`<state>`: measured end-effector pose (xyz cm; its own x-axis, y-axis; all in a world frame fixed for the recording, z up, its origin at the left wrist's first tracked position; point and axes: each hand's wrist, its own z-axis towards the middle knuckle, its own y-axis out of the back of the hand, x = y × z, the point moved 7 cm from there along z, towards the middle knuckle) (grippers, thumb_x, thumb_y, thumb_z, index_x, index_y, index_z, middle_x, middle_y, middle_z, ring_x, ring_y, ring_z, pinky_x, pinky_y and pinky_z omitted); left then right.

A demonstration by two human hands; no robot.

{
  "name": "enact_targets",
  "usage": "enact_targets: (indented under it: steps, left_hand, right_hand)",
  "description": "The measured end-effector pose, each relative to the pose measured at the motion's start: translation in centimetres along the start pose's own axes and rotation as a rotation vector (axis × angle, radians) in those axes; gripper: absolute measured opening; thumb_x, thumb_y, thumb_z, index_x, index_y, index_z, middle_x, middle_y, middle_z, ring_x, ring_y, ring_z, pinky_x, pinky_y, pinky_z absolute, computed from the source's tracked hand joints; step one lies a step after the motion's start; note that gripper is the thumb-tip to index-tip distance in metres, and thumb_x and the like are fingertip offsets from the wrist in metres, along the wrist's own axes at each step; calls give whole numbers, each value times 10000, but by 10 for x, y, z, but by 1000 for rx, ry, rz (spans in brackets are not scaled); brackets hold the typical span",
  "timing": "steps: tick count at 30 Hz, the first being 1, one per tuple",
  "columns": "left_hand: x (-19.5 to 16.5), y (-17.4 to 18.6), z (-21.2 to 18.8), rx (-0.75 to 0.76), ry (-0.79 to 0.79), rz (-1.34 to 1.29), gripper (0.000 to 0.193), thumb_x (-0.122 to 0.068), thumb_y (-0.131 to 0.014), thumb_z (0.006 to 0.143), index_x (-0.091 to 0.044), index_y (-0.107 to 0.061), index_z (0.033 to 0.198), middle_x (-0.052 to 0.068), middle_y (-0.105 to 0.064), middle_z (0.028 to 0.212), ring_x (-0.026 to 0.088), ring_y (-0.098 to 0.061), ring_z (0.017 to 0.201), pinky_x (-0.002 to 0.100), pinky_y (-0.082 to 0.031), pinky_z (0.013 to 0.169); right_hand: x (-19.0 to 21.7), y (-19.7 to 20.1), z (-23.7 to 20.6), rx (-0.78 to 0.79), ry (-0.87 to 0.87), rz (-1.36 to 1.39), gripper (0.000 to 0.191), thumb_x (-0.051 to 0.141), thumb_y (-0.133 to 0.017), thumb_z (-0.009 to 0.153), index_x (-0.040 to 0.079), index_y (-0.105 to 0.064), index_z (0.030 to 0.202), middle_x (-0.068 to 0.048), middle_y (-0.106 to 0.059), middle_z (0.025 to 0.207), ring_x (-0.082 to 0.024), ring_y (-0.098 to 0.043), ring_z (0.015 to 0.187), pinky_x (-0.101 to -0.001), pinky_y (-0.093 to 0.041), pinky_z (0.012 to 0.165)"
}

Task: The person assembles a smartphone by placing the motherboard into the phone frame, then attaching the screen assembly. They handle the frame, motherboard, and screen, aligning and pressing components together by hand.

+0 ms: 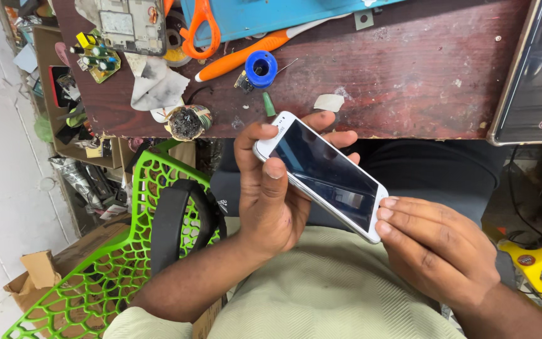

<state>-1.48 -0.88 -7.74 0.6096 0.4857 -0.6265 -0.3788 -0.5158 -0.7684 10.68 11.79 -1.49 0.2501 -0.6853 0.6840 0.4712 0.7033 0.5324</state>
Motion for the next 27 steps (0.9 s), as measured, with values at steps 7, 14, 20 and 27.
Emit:
enact_targets:
  steps: [7, 14, 20, 27]
  left_hand:
    - [-3, 2, -4, -8, -50, 6, 263, -305, -571, 1176, -246, -400, 1367, 218, -456, 1425, 349, -579, 1330, 575, -524, 1126]
    - [-16, 5, -15, 10, -272, 315, 314, -306, -597, 1162, -244, -393, 1392, 218, -446, 1404, 273, -576, 1207, 478, -527, 1062]
    - [-32, -14, -24, 110, -557, 877, 404, -247, -683, 1085, -254, -385, 1358, 254, -425, 1463, 333, -578, 1273, 442, -540, 1024]
    - [-23, -54, -52, 713, -1016, 1355, 404, -309, -801, 1040, -323, -478, 1282, 160, -442, 1322, 364, -603, 1208, 612, -536, 1130]
  right_hand:
    - [1, -3, 0, -22, 46, 21, 205, -122, -792, 743, -66, -706, 921, -186, -716, 941, -335, -758, 911, -453, -632, 853]
    - [0, -18, 12, 52, 38, -18, 196, -56, -843, 715, -1, -722, 859, -139, -727, 898, -284, -755, 861, -394, -642, 812]
    - [-17, -35, 14, 183, -174, -33, 343, 40, -871, 706, 20, -707, 1006, -126, -739, 1019, -270, -742, 896, -349, -598, 757]
    - [-24, -39, 8, 197, -240, -5, 364, 58, -809, 716, 38, -671, 1052, -96, -734, 1097, -250, -738, 953, -335, -592, 796]
